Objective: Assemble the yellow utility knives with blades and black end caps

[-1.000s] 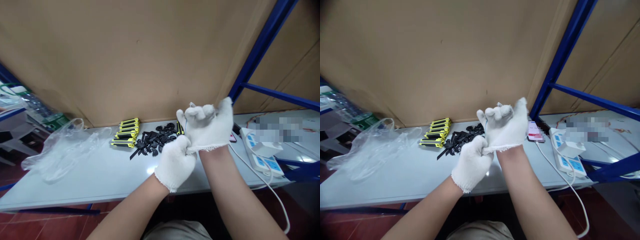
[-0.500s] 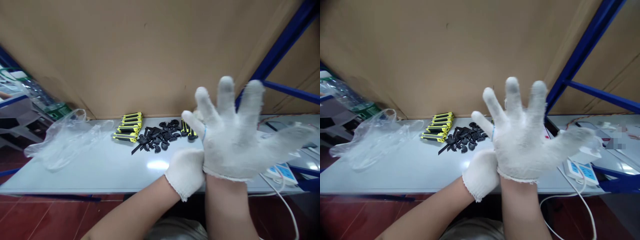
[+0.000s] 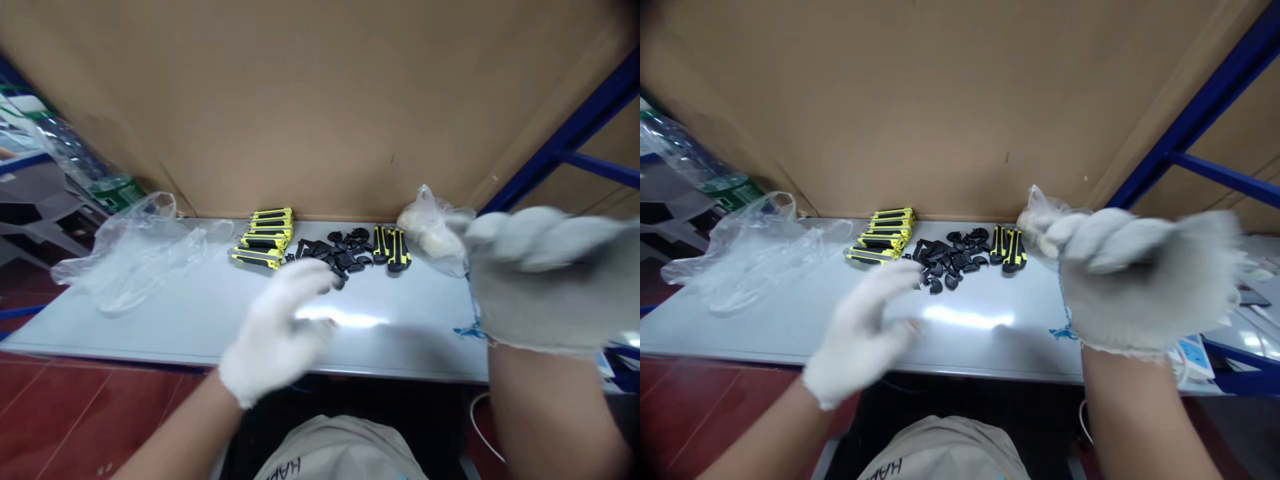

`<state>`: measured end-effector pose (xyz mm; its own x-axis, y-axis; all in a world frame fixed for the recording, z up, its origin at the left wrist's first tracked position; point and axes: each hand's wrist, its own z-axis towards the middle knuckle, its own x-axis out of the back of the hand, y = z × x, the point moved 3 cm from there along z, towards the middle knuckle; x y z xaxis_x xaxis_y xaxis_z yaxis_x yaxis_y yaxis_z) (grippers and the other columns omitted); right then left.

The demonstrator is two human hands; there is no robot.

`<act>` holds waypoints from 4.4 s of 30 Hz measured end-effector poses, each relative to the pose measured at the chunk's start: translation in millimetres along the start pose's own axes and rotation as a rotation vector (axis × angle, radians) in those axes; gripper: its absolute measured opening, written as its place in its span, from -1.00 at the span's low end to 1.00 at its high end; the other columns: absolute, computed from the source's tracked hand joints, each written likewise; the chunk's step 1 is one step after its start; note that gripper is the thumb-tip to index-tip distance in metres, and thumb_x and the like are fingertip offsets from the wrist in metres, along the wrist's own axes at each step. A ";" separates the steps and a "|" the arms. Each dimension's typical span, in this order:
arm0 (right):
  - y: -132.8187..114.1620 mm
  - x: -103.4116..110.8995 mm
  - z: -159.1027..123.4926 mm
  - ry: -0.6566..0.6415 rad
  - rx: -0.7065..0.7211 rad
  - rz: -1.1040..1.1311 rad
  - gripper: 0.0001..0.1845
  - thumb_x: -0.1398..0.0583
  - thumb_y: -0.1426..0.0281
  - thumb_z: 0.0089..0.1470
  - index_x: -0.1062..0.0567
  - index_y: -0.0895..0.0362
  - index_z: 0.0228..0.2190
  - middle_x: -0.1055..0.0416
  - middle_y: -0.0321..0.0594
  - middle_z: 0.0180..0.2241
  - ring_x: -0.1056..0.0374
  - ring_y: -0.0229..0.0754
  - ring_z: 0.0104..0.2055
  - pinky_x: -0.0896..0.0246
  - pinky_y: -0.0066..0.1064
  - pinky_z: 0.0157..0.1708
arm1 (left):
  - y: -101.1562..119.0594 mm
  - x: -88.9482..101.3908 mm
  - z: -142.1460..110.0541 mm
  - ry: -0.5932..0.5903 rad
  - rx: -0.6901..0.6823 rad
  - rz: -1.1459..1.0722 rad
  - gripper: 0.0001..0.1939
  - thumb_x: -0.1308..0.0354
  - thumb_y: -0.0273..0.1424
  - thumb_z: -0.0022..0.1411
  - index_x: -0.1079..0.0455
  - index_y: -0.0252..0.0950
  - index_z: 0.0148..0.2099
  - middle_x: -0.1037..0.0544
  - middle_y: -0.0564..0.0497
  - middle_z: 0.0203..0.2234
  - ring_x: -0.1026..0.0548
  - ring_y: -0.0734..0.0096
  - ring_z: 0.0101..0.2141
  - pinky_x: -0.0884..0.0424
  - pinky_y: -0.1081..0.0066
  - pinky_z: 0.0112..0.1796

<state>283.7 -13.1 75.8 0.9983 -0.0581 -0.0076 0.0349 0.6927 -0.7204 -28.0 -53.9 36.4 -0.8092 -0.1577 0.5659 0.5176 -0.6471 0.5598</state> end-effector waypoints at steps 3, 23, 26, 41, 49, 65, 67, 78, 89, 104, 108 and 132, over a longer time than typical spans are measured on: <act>36.4 -27.1 -6.1 -0.244 -0.232 -0.090 -0.56 -0.20 0.12 0.32 -0.61 -0.03 -0.55 -0.54 -0.15 -0.43 -0.50 0.05 -0.25 -0.32 -0.01 -0.16 | -75.3 58.0 -1.6 0.000 0.265 0.439 -0.57 -0.14 -0.34 0.40 -0.45 -0.24 0.26 -0.55 -0.20 0.19 -0.54 -0.02 0.12 -0.44 0.06 0.18; 98.1 -155.6 -24.1 -0.986 0.187 -1.188 -0.67 -0.16 0.23 0.39 -0.65 0.12 -0.28 -0.52 -0.05 -0.25 -0.33 0.11 -0.10 -0.02 -0.02 -0.02 | -148.0 99.9 46.1 -0.354 0.129 0.672 -0.63 -0.11 -0.30 0.33 -0.55 -0.22 0.11 -0.63 -0.10 -0.01 -0.55 0.02 0.00 -0.41 0.16 0.05; 106.1 -153.3 -20.6 -0.957 0.156 -1.204 -0.73 -0.18 0.23 0.36 -0.65 0.06 -0.26 -0.50 -0.09 -0.27 -0.33 0.11 -0.16 0.01 -0.05 -0.11 | -124.5 84.9 70.9 -0.252 0.120 0.545 -0.54 -0.15 -0.33 0.29 -0.53 -0.16 0.21 -0.65 -0.01 0.05 -0.59 0.07 0.00 -0.44 0.19 0.07; 121.6 -131.1 -16.4 -0.936 0.020 -1.237 -0.78 -0.19 0.31 0.30 -0.60 0.10 -0.33 -0.48 -0.06 -0.25 -0.35 0.13 -0.13 -0.03 -0.06 -0.12 | -150.2 27.7 82.2 -0.060 0.308 0.436 -0.50 -0.29 -0.25 0.27 -0.55 -0.07 0.25 -0.69 0.04 0.08 -0.66 0.07 0.00 -0.54 0.18 0.07; 125.0 -130.0 -17.3 -0.938 -0.018 -1.281 -0.82 -0.21 0.40 0.25 -0.60 0.11 -0.36 -0.48 -0.08 -0.27 -0.36 0.14 -0.10 -0.05 -0.07 -0.10 | -153.1 19.6 83.2 -0.166 0.176 0.508 -0.51 -0.20 -0.44 0.19 -0.57 -0.11 0.16 -0.69 0.02 0.06 -0.64 0.05 0.05 -0.54 0.20 0.04; 124.5 -128.2 -12.3 -0.937 0.170 -1.313 -0.81 -0.21 0.48 0.15 -0.57 0.10 -0.48 -0.44 -0.11 -0.37 -0.29 0.04 -0.23 0.04 -0.03 -0.05 | -158.2 18.7 83.8 -0.170 0.172 0.531 -0.60 -0.24 -0.31 0.28 -0.57 -0.12 0.15 -0.70 -0.03 0.02 -0.65 -0.03 0.01 -0.54 0.14 -0.01; 124.7 -126.6 -10.4 -0.930 0.167 -1.314 -0.80 -0.20 0.49 0.15 -0.57 0.10 -0.48 -0.43 -0.11 -0.38 -0.28 0.04 -0.24 0.04 -0.05 -0.07 | -158.4 19.0 83.9 -0.168 0.172 0.532 -0.61 -0.25 -0.29 0.29 -0.58 -0.12 0.15 -0.70 -0.03 0.02 -0.66 -0.02 0.00 -0.54 0.14 -0.01; 108.5 -117.0 3.9 -0.906 0.002 -1.146 -0.67 -0.16 0.48 0.30 -0.59 0.11 -0.49 -0.42 -0.16 -0.39 -0.26 -0.06 -0.28 -0.03 -0.19 -0.20 | -157.1 17.7 84.1 -0.191 0.176 0.537 -0.65 -0.22 -0.31 0.28 -0.58 -0.10 0.10 -0.71 -0.01 -0.05 -0.66 0.02 -0.06 -0.51 0.19 -0.09; 104.0 -109.8 10.7 -0.735 -0.320 -0.780 -0.73 -0.25 0.50 0.24 -0.71 0.01 -0.41 -0.50 -0.29 -0.35 -0.40 -0.18 -0.25 -0.22 -0.35 -0.25 | -161.1 15.6 82.2 -0.200 0.167 0.533 -0.65 -0.22 -0.29 0.29 -0.58 -0.08 0.10 -0.71 -0.02 -0.02 -0.66 -0.01 -0.03 -0.53 0.14 -0.07; 107.1 -106.5 11.6 -0.228 -0.967 0.426 -0.83 -0.31 0.42 0.01 -0.49 0.05 -0.28 -0.52 -0.35 -0.48 -0.16 -0.34 -0.66 -0.35 -0.33 -0.49 | -155.4 12.0 80.8 -0.216 0.154 0.511 -0.68 -0.19 -0.30 0.33 -0.57 -0.12 0.09 -0.71 -0.03 -0.01 -0.66 0.03 -0.04 -0.53 0.18 -0.07; 112.0 -107.8 6.6 -0.171 -1.000 0.563 -0.83 -0.24 0.27 0.13 -0.47 0.04 -0.22 -0.57 -0.22 -0.33 -0.45 -0.16 -0.47 -0.52 -0.18 -0.35 | -150.2 12.3 81.0 -0.215 0.134 0.525 -0.72 -0.20 -0.31 0.32 -0.56 -0.12 0.06 -0.71 -0.04 -0.04 -0.66 0.05 -0.08 -0.52 0.19 -0.11; 97.4 -99.6 12.7 -0.431 -0.607 -0.359 -0.61 -0.19 0.45 0.17 -0.69 0.01 -0.04 -0.61 -0.24 -0.28 -0.50 -0.16 -0.30 -0.45 -0.33 -0.32 | -136.7 7.1 76.5 -0.362 -0.017 0.436 -0.71 -0.17 -0.31 0.37 -0.54 -0.15 0.09 -0.71 0.02 -0.12 -0.65 0.18 -0.14 -0.45 0.26 -0.13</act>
<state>188.3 69.3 15.2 0.8659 0.1646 0.4723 0.4470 0.1690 -0.8784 -83.2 90.5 10.2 -0.3730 -0.1487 0.9158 0.7756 -0.5917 0.2198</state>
